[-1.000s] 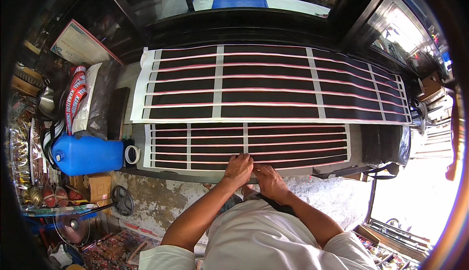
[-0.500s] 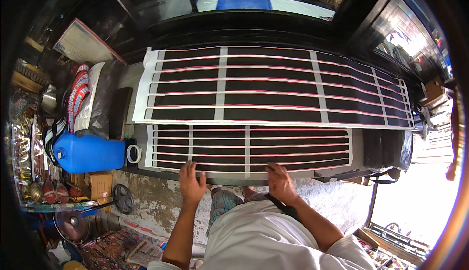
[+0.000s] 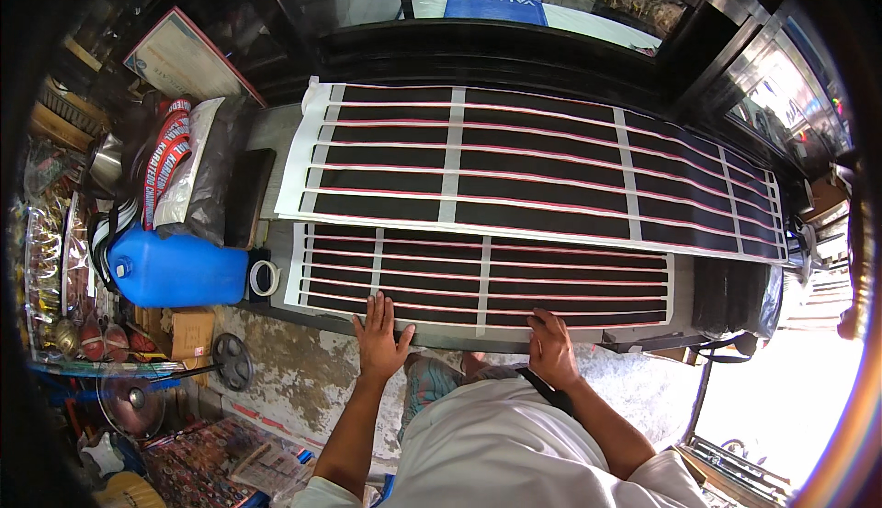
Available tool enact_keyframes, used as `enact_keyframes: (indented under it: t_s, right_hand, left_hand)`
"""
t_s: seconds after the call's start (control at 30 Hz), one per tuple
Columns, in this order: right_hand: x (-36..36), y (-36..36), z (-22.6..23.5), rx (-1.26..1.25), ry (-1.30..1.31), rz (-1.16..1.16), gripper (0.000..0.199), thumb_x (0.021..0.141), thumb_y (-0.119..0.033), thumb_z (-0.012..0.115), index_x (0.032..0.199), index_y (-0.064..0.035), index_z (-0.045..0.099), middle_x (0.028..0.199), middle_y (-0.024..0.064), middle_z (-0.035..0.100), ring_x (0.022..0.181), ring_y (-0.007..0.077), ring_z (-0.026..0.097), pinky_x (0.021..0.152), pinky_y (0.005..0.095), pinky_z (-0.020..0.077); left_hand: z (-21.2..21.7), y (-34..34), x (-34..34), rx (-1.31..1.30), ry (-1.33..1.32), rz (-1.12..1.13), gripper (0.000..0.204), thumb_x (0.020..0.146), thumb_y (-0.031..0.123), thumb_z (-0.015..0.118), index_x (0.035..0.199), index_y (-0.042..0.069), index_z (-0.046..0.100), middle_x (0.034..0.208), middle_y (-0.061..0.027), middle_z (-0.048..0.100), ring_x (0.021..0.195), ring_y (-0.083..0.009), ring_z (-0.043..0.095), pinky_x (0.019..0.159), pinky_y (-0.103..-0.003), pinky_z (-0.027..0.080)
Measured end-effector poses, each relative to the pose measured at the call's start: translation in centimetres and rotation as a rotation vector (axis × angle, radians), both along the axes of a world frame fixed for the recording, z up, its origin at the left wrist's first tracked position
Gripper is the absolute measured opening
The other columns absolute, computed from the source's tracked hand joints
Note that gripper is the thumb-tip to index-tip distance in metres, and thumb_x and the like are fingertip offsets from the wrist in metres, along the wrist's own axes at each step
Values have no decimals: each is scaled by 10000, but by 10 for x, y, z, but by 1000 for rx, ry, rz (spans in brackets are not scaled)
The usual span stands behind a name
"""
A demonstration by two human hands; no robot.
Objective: The person aligns and secures a solar panel onto a metal frame using white tape. They repeatedly press and smooth the tape along the panel edges to ensure it adheres properly.
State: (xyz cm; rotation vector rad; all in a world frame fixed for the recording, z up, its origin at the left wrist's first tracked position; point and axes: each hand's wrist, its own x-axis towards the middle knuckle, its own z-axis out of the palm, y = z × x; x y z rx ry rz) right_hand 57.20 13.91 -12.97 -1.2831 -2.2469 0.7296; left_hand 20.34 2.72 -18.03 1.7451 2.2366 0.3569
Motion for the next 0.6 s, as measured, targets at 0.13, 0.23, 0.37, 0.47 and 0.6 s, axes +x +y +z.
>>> enact_keyframes:
  t_s: [0.13, 0.23, 0.37, 0.47, 0.6]
  right_hand:
    - [3, -1, -4, -1, 11, -14, 341, 929, 45, 651, 1265, 55, 712, 1378, 252, 650, 1209, 454, 642, 1048, 520, 548]
    - [1, -2, -6, -6, 15, -9, 353, 924, 45, 650, 1271, 64, 708, 1378, 252, 646, 1207, 456, 639, 1051, 524, 548]
    - [0, -3, -5, -19, 22, -2, 362, 917, 36, 655, 1272, 76, 710, 1377, 248, 643, 1211, 457, 632, 1060, 530, 545]
    - [-2, -3, -2, -24, 24, 0, 354, 915, 35, 659, 1262, 77, 714, 1374, 248, 646, 1204, 453, 635, 1059, 526, 546]
    - [-2, -2, -1, -1, 9, 5, 360, 910, 56, 662, 1268, 64, 706, 1368, 257, 647, 1185, 456, 649, 1043, 523, 548]
  left_hand:
    - [-1, 3, 14, 6, 33, -44, 807, 1093, 542, 606, 1685, 31, 409, 1787, -230, 299, 1660, -453, 251, 1259, -798, 133]
    - [0, 8, 31, 19, 31, -77, 808, 1090, 552, 608, 1682, 35, 420, 1783, -224, 313, 1660, -432, 265, 1257, -799, 143]
    - [4, 15, 46, 20, 25, -111, 814, 1084, 577, 607, 1665, 31, 442, 1781, -203, 330, 1664, -401, 274, 1258, -802, 140]
    - [4, 17, 58, 13, 40, -160, 820, 1082, 587, 606, 1664, 32, 444, 1781, -183, 339, 1663, -378, 287, 1258, -803, 143]
    - [10, 24, 59, 20, -5, -163, 763, 1081, 540, 633, 1634, 34, 486, 1755, -181, 387, 1638, -384, 340, 1261, -791, 165]
